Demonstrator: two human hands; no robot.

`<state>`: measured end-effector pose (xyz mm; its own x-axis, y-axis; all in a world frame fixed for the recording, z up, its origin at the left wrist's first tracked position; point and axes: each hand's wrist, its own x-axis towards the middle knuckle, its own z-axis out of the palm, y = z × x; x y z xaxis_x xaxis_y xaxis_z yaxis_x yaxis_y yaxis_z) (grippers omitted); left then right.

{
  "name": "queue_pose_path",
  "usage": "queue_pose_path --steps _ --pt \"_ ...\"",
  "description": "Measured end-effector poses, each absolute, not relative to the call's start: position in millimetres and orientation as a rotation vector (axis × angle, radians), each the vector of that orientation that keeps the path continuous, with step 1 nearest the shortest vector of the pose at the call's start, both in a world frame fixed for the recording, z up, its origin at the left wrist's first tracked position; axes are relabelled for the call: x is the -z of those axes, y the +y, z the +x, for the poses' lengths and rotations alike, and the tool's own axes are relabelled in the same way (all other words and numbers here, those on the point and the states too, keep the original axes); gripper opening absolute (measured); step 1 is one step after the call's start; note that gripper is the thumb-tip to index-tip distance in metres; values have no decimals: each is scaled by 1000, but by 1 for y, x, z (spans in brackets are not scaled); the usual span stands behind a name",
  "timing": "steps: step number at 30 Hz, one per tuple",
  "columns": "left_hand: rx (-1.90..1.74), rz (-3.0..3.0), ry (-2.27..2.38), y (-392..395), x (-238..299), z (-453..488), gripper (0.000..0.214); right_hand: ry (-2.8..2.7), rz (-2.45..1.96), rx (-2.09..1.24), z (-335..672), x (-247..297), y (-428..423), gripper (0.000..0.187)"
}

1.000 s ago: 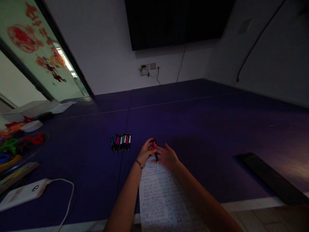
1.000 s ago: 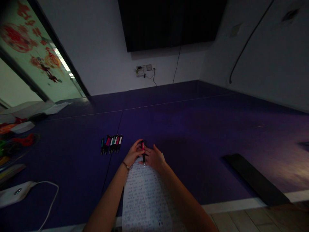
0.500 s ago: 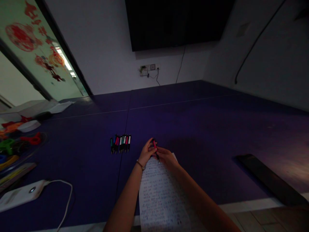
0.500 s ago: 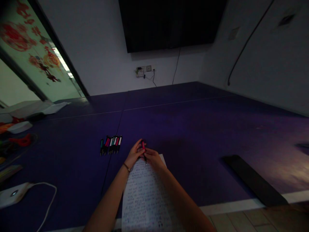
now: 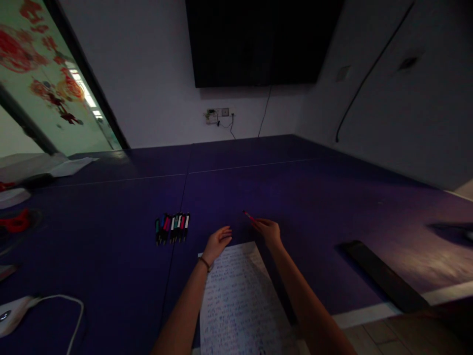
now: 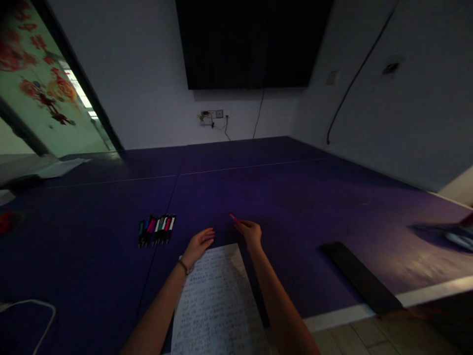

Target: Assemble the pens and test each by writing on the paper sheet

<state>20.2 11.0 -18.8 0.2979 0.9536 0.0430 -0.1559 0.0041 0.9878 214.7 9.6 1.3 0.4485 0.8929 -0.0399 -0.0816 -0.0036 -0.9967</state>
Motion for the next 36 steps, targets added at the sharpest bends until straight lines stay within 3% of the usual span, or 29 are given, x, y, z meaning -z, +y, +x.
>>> queue_pose_path --steps 4,9,22,36 --pt "-1068 1230 884 10 20 22 34 -821 -1656 -600 255 -5 18 11" --pt "-1068 1193 873 9 18 22 31 -1075 -1954 -234 263 7 17 17" --pt "-1057 1205 903 7 14 22 27 -1262 -2158 -145 269 0 11 25" --pt "-1053 1198 911 6 12 22 26 -1230 -1869 -176 276 13 15 23"
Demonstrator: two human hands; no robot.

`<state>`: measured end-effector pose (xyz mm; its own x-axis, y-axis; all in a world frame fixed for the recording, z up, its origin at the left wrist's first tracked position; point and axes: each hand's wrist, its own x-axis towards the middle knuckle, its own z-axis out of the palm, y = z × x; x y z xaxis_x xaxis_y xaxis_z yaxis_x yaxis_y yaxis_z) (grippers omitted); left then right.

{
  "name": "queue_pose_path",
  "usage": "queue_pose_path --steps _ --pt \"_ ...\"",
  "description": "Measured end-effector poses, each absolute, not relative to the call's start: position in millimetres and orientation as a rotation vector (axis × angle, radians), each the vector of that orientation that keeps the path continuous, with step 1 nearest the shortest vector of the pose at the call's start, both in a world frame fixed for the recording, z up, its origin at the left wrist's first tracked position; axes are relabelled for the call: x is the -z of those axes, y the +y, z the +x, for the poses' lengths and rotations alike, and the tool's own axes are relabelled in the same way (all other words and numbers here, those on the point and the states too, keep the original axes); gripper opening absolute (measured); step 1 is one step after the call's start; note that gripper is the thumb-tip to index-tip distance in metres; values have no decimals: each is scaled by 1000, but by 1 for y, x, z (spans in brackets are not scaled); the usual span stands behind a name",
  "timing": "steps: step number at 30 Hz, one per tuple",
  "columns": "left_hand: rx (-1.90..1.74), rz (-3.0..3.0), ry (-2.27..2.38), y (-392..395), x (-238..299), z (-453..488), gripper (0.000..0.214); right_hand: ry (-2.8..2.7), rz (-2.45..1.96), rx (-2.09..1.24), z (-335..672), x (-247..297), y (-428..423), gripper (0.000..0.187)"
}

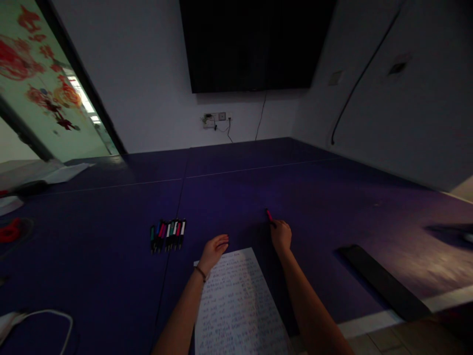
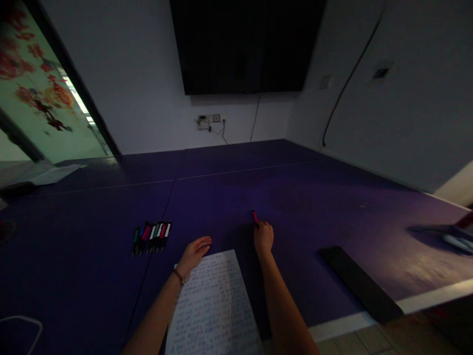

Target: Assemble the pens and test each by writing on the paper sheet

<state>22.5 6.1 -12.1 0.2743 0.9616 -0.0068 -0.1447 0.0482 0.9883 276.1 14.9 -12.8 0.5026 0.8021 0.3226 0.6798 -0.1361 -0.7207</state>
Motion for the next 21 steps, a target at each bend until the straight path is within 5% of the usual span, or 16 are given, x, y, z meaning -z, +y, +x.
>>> queue_pose_path --steps 21 --pt "-1036 1285 947 9 17 21 28 -1339 -1952 72 277 7 15 27"
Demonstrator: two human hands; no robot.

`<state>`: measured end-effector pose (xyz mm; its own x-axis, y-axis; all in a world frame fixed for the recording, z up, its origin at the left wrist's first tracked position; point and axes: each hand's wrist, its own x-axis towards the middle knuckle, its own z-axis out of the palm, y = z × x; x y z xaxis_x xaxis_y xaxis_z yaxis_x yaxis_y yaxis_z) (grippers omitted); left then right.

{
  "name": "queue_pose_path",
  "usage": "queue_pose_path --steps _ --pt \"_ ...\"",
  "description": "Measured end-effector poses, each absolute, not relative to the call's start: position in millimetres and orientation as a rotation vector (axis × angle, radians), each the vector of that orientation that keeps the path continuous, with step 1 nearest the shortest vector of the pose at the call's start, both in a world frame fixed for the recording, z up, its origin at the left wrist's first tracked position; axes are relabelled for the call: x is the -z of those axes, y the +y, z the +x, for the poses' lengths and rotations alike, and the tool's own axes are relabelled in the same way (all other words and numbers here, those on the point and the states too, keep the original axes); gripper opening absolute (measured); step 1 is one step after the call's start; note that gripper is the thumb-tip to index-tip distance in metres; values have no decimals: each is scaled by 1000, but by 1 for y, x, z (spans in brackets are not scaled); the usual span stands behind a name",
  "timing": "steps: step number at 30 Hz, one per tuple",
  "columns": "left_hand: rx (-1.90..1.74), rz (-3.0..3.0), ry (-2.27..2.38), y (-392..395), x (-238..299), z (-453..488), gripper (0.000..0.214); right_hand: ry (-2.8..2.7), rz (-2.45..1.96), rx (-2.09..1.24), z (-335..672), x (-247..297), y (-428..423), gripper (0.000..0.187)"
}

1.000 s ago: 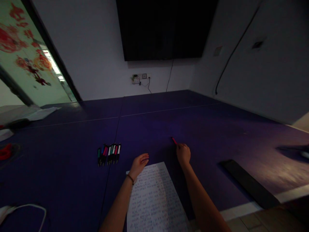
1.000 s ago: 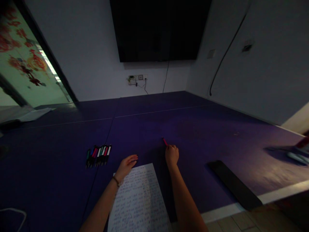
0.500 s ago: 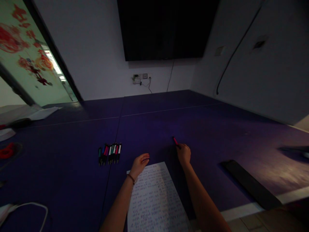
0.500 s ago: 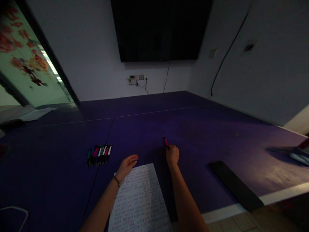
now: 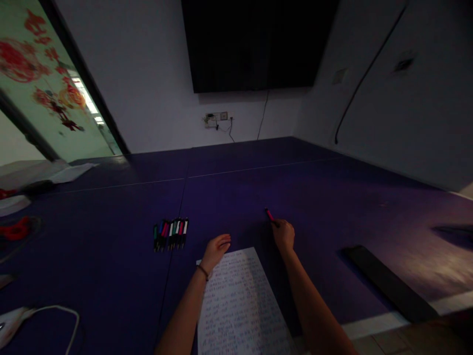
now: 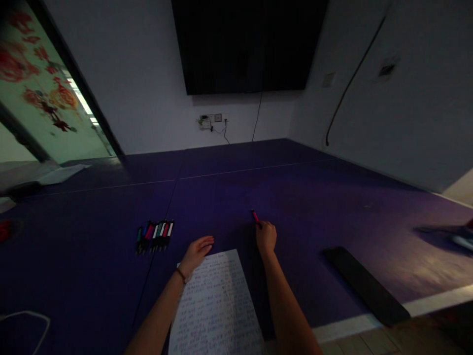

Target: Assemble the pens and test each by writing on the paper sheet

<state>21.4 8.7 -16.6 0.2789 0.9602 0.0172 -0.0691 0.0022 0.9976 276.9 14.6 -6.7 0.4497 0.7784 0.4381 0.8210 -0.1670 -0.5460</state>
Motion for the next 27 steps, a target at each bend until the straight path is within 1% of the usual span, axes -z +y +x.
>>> queue_pose_path --steps 2,4,6,7,9,10,12,14,16,17,19,20,23,27 --pt "-1054 1310 951 7 17 23 28 -1298 -1852 89 272 -2 14 30" --pt "-1110 1358 968 4 16 26 25 -1233 -1717 28 258 -11 13 33" --pt "-1195 1462 1013 1 14 26 22 -1141 -1569 -156 235 -18 8 36" --pt "-1243 1541 1064 1 11 24 20 -1079 -1505 -304 220 -19 4 38" --pt "-1324 1732 1232 1 4 16 19 -1039 -1354 -632 189 -17 -7 40" --pt "-1352 1822 1363 2 -1 9 19 -1046 -1311 -721 175 -14 -13 40" --pt "-1342 1926 1713 7 -13 -10 19 -1119 -1300 -730 153 -7 -24 38" --pt "-1183 1897 2139 13 -24 -31 19 -1210 -1342 -625 143 -1 -32 36" --pt "-850 1842 2414 19 -34 -50 23 -1292 -1352 -541 142 2 -34 36" --pt "-674 1823 2470 21 -37 -56 25 -1319 -1353 -515 143 3 -34 36" --pt "-420 1800 2475 25 -41 -65 25 -1335 -1364 -480 147 4 -32 38" --pt "-353 1797 2452 26 -42 -66 24 -1332 -1374 -467 149 5 -30 39" --pt "-301 1802 2389 29 -44 -65 19 -1319 -1369 -482 151 10 -26 41" --pt "-294 1810 2316 31 -48 -59 18 -1287 -1326 -625 149 17 -23 41"
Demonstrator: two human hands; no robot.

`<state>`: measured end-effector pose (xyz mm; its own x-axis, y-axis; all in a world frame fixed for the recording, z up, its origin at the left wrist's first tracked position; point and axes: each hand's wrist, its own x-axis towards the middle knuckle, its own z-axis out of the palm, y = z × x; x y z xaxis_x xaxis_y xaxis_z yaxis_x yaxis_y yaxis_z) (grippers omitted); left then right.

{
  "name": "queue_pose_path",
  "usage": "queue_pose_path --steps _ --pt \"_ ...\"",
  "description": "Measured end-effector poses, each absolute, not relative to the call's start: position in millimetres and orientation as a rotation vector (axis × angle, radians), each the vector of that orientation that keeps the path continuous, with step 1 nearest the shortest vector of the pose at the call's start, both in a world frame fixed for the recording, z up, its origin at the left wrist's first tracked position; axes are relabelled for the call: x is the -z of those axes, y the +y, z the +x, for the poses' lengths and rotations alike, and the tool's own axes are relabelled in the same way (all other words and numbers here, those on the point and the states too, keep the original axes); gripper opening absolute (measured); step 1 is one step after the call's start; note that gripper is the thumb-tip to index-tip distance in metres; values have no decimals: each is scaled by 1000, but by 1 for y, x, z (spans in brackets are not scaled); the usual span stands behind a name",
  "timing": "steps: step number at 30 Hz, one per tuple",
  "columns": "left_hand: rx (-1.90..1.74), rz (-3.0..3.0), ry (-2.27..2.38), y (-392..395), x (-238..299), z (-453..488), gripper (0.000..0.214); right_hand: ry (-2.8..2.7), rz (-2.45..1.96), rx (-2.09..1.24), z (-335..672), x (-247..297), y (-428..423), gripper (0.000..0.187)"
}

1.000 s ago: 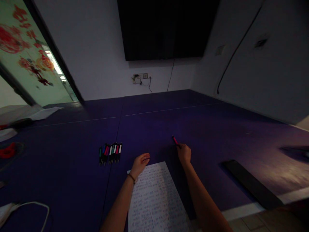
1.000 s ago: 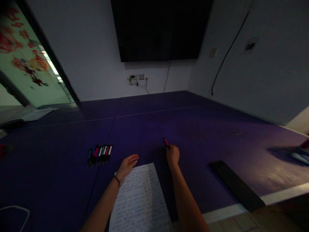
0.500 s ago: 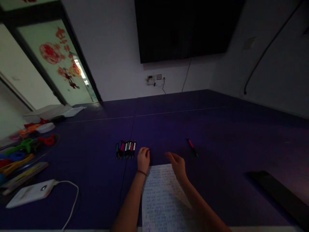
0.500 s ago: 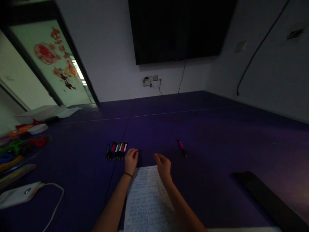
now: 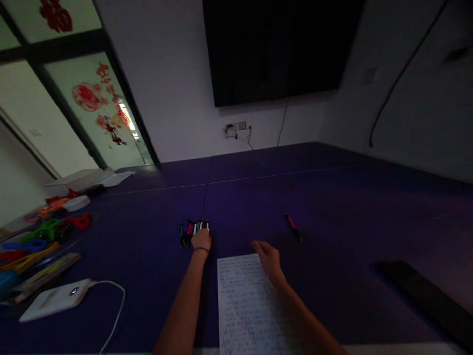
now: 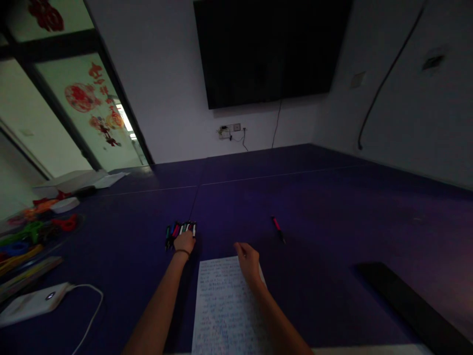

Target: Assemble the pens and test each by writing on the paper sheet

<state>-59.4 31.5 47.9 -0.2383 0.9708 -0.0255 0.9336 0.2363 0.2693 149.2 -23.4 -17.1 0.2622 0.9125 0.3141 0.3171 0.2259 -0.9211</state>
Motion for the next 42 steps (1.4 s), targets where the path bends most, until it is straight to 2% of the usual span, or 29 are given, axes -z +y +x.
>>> queue_pose_path --steps 5,8,12,15,20,26,29,32,35,38,42 --pt "-368 1820 2111 28 -57 -50 13 -1133 -1249 -890 145 16 -22 34" --pt "-441 1808 1868 11 -50 -34 26 -881 -947 -1256 142 11 -21 33" --pt "-733 1327 1113 -23 -24 -5 34 -669 -600 -1665 137 6 -23 33" --pt "-783 1151 954 -34 -11 7 33 -635 -629 -1673 133 3 -26 26" --pt "-1110 1150 1039 -20 -19 12 29 -634 -701 -1631 131 3 -30 35" --pt "-1200 847 830 -13 -17 18 53 -668 -715 -1784 129 6 -33 22" --pt "-1405 681 829 -12 -11 13 61 -605 -662 -1911 129 1 -36 34" --pt "-1516 591 872 -7 -8 4 55 -608 -555 -2083 131 -9 -40 57" --pt "-1519 595 930 -2 -7 -4 47 -640 -519 -2162 131 -16 -43 63" --pt "-1502 631 945 0 -6 -5 46 -640 -555 -2149 130 -12 -42 53" --pt "-1554 710 1009 -3 -4 2 43 -557 -737 -1768 128 2 -37 18"
